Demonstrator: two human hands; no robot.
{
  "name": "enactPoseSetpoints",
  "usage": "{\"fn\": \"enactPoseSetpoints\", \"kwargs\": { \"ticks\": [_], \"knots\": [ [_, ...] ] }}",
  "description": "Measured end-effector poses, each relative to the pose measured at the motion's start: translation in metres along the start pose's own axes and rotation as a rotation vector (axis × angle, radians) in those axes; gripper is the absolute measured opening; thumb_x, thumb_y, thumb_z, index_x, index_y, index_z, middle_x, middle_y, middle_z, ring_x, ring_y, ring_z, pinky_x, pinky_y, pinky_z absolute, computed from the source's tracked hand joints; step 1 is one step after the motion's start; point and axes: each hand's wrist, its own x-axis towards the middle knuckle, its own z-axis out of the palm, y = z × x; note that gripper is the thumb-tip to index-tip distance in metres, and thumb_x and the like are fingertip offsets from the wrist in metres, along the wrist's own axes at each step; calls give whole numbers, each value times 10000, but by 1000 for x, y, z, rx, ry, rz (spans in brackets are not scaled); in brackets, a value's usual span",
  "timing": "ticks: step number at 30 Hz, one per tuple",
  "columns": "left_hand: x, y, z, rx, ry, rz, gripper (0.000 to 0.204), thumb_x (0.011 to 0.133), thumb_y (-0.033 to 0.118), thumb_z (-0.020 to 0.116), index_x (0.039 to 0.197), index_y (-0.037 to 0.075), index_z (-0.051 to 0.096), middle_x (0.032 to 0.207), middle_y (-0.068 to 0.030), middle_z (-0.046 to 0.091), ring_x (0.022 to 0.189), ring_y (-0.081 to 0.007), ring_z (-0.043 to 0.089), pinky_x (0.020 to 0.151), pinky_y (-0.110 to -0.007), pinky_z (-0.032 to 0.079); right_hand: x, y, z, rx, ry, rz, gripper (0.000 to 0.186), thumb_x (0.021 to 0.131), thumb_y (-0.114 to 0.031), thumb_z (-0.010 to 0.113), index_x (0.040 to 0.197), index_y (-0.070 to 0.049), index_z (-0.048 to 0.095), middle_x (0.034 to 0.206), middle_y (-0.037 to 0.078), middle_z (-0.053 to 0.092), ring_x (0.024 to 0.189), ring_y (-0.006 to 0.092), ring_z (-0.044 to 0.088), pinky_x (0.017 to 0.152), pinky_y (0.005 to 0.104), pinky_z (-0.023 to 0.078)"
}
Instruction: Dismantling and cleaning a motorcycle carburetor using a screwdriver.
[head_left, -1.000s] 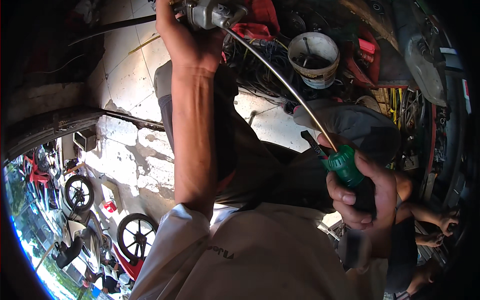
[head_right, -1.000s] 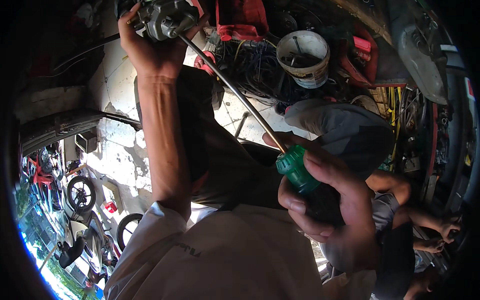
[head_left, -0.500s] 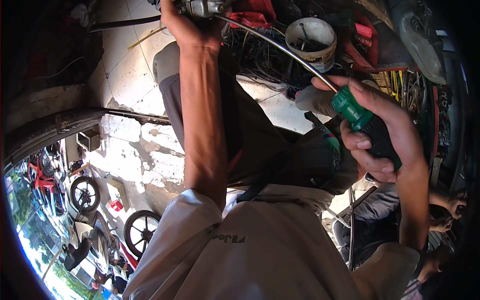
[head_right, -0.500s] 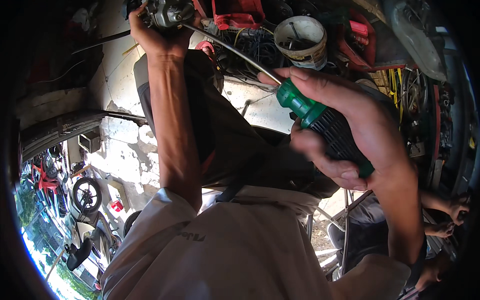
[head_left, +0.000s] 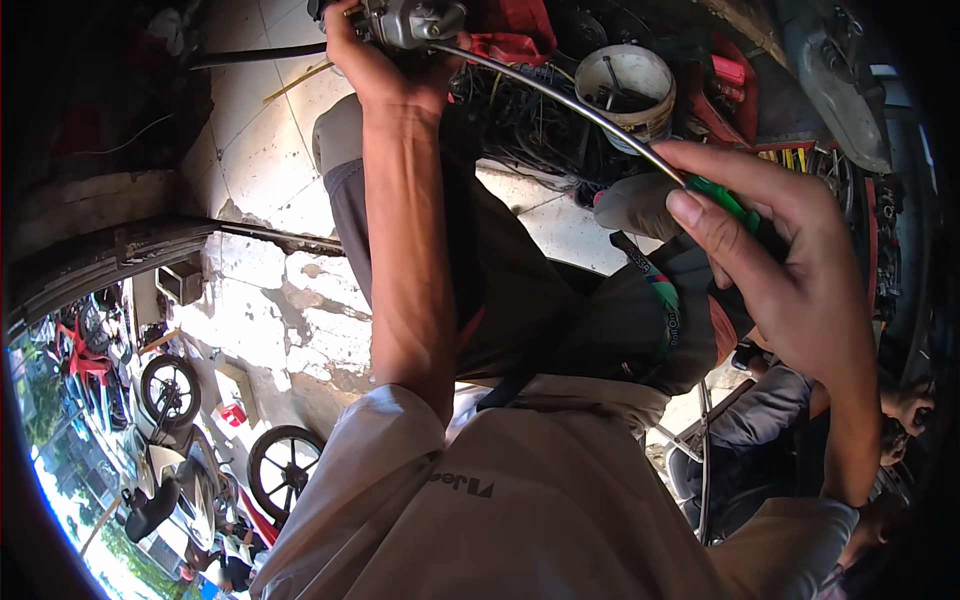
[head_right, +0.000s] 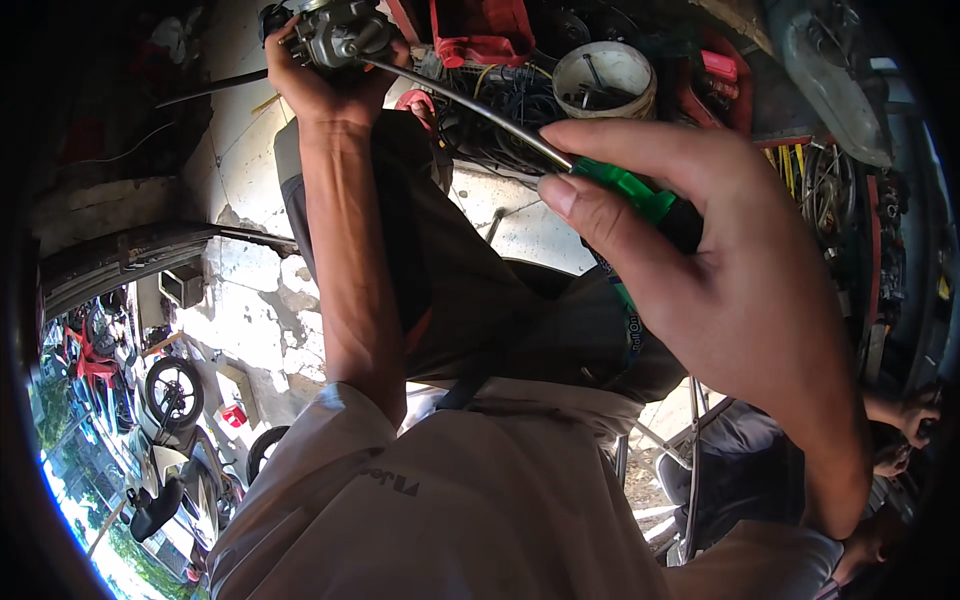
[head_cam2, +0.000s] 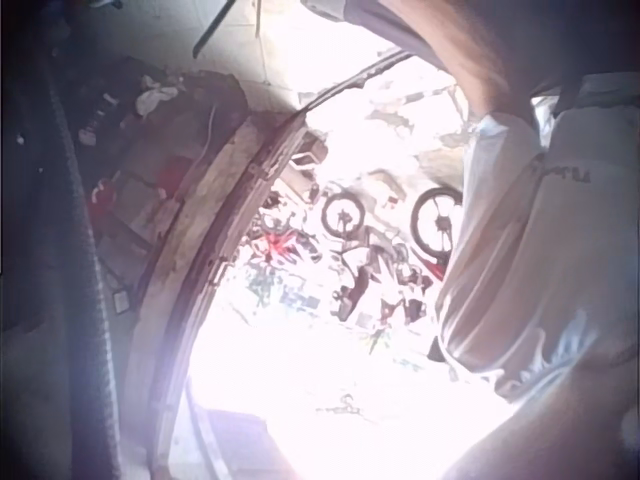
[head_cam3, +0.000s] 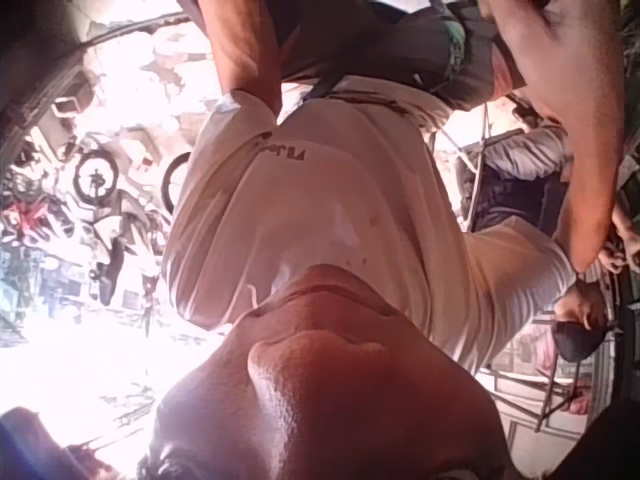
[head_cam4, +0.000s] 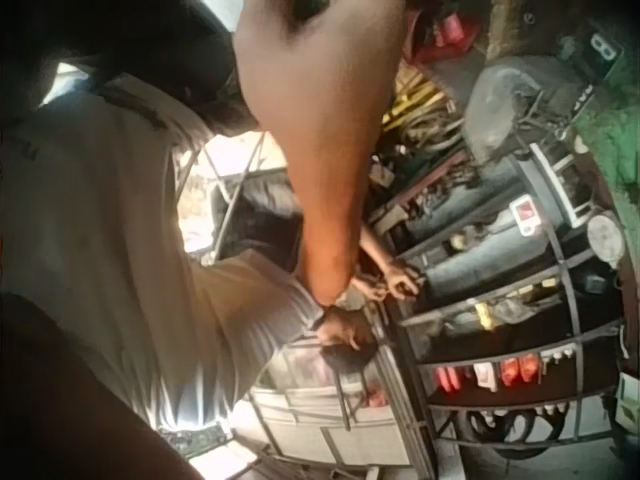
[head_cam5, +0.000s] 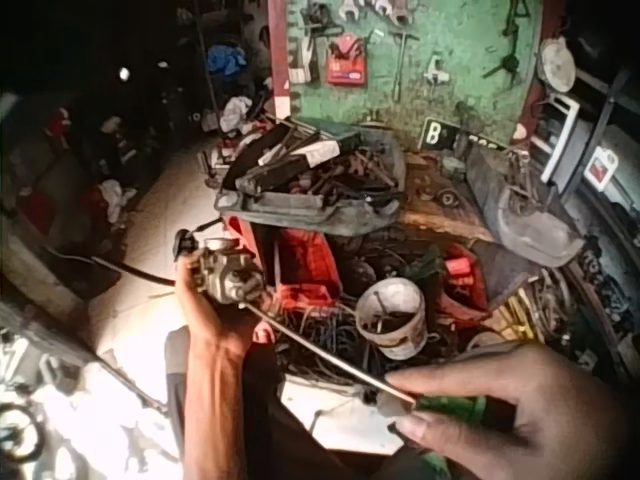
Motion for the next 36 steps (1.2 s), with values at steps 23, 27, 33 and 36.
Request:
{"fn": "enactPoseSetpoints", "kwargs": {
  "ticks": [23, 27, 33, 36],
  "knots": [
    [22, 5, -29, -1, -74, 69, 370, 780, 461, 483, 858, 111, 578, 700, -35, 570, 593, -178, 547, 515, -310, 442, 7, -30, 0, 211, -82, 434, 401, 935, -321, 429, 1180, -15, 509, 552, 75, 469, 259, 56, 293, 258, 194, 206],
    [29, 3, -37, -14, -137, 109, 379, 780, 460, 471, 858, 104, 572, 687, -38, 562, 560, -169, 537, 483, -324, 443, 2, -24, 5, 139, 8, 268, 375, 927, -302, 467, 1125, 5, 549, 539, 40, 475, 296, 56, 324, 271, 205, 206],
    [19, 0, -31, -64, -82, 72, 373, 778, 446, 471, 844, 90, 563, 675, -41, 558, 540, -166, 533, 471, -297, 440, 1, -16, 10, 14, 41, 94, 316, 920, -245, 503, 1082, 16, 581, 565, 4, 485, 409, 26, 397, 360, 178, 258],
    [25, 7, -36, -508, -665, -261, 364, 780, 429, 467, 848, 86, 565, 664, -42, 558, 533, -177, 535, 475, -314, 452, -1, -22, 7, -150, -1, 34, 266, 910, -182, 529, 1084, 10, 586, 602, -2, 509, 452, 10, 420, 403, 165, 274]
  ]
}}
